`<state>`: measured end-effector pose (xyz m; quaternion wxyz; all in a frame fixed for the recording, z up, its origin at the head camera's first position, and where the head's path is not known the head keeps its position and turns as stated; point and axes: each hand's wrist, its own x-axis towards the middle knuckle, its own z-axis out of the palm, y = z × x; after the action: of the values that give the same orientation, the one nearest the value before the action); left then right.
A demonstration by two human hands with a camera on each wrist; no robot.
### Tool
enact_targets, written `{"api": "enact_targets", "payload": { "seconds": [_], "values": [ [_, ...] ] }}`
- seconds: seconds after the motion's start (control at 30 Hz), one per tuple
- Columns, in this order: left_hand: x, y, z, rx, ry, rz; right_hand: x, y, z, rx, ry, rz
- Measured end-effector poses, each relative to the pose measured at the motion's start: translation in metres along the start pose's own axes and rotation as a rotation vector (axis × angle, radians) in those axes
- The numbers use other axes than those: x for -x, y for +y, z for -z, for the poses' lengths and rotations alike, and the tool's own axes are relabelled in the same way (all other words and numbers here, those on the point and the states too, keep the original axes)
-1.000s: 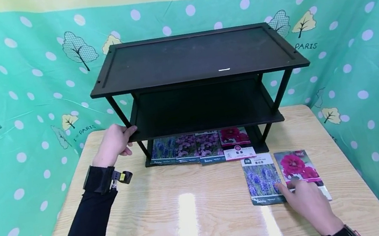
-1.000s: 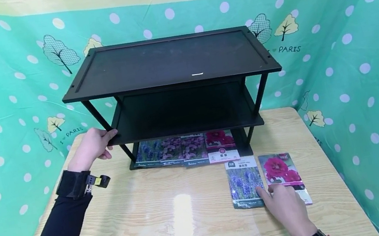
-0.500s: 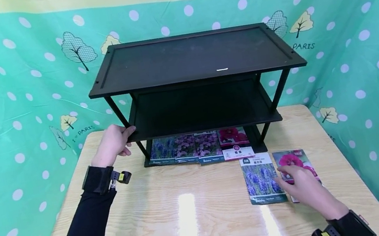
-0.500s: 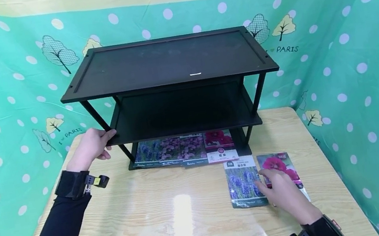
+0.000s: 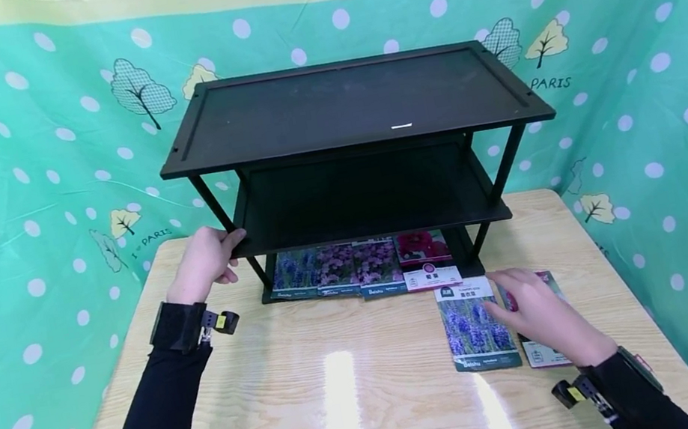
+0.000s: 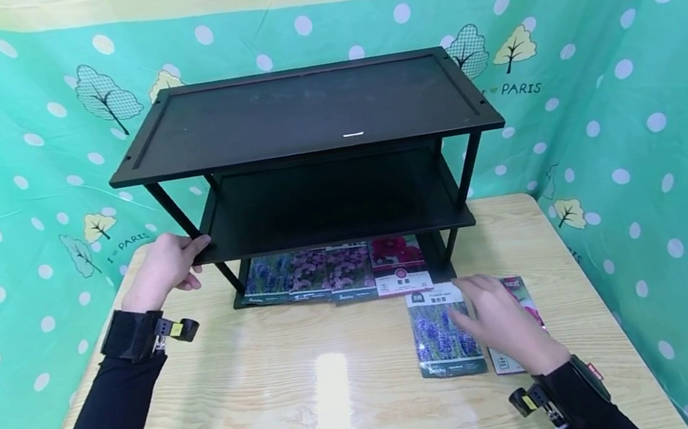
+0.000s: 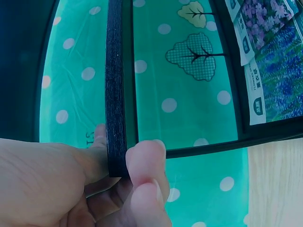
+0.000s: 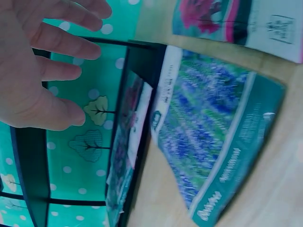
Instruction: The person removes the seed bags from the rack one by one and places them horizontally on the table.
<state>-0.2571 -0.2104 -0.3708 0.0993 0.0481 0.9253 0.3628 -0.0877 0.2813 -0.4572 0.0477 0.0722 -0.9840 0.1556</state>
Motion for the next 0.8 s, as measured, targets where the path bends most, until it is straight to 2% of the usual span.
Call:
{"api": "enact_targets", "payload": {
  "seconds": [0.23, 0.5, 0.8],
  "values": [
    [0.001, 0.002, -0.002, 0.029, 0.012, -0.010, -0.018, -0.001, -0.002, -0.013, 0.024, 0.006],
    [0.001, 0.002, -0.001, 0.046, 0.012, 0.011, -0.041, 0.006, -0.022, -0.083, 0.021, 0.000],
    [0.003, 0.004, 0.000, 0.041, 0.006, 0.020, -0.060, 0.010, -0.045, -0.155, 0.003, -0.063]
  ]
}}
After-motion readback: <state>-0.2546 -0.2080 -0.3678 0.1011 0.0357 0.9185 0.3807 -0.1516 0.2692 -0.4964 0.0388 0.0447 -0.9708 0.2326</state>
